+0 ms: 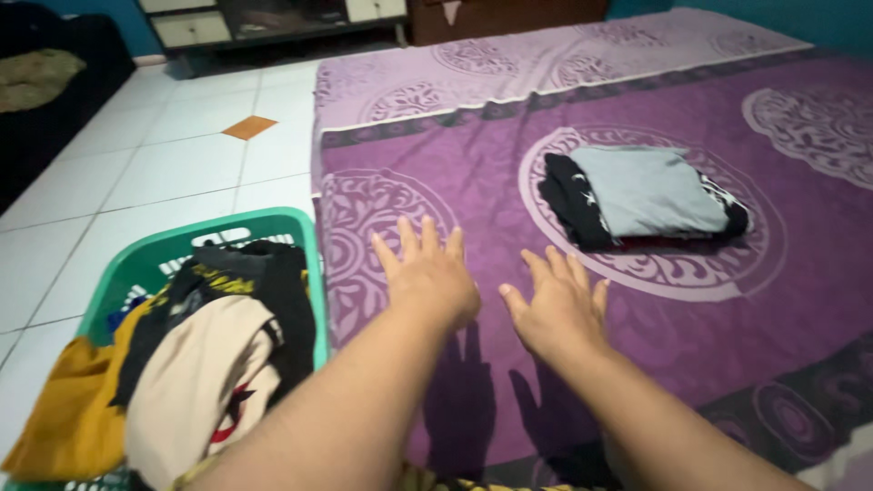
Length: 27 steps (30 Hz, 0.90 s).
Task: The person folds a black t-shirt and a gray hoodie on a bed, smoothing and aligning each piece before stacking them. They then reach into a green laundry basket and pull out additional garments to continue folding.
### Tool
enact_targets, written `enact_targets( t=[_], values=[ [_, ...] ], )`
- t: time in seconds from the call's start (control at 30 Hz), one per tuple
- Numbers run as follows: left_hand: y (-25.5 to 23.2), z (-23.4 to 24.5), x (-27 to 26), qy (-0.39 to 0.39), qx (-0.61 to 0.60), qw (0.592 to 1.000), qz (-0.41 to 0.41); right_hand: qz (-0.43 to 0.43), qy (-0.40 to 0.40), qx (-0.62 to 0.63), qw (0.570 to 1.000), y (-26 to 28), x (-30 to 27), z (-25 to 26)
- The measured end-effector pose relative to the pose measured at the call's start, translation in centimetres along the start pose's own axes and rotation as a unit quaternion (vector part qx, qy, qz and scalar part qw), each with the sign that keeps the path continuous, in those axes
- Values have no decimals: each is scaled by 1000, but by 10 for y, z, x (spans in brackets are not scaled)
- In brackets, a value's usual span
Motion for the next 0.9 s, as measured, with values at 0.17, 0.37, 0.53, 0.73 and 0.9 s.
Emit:
enact_targets(
  t=[0.17, 0.37, 0.53, 0.73, 0.9],
  values=[
    [38, 27, -8, -36, -20, 999, 30, 24, 10, -17, 1000, 31, 3, -1],
    [88, 41, -13, -25, -49, 996, 64, 72, -1, 15, 997, 83, 11, -10],
    [141, 39, -11, -13, -63, 993, 95, 120, 4, 41, 992, 133, 13, -24],
    [206, 10, -3, 15, -77, 987, 142, 180, 22, 82, 980, 181, 11, -56],
    [261, -34, -10, 22, -90, 977, 194, 243, 30, 114, 963, 204, 0, -91]
  ],
)
Point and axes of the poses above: each hand's wrist, its own x-axis towards the middle knuckle, its own z-axis out of the back of the hand, y = z × x, the point moved 2 cm from there along x, towards the middle knuckle, and after that the axes turned 2 degrees about -y, right-handed, at the moved point
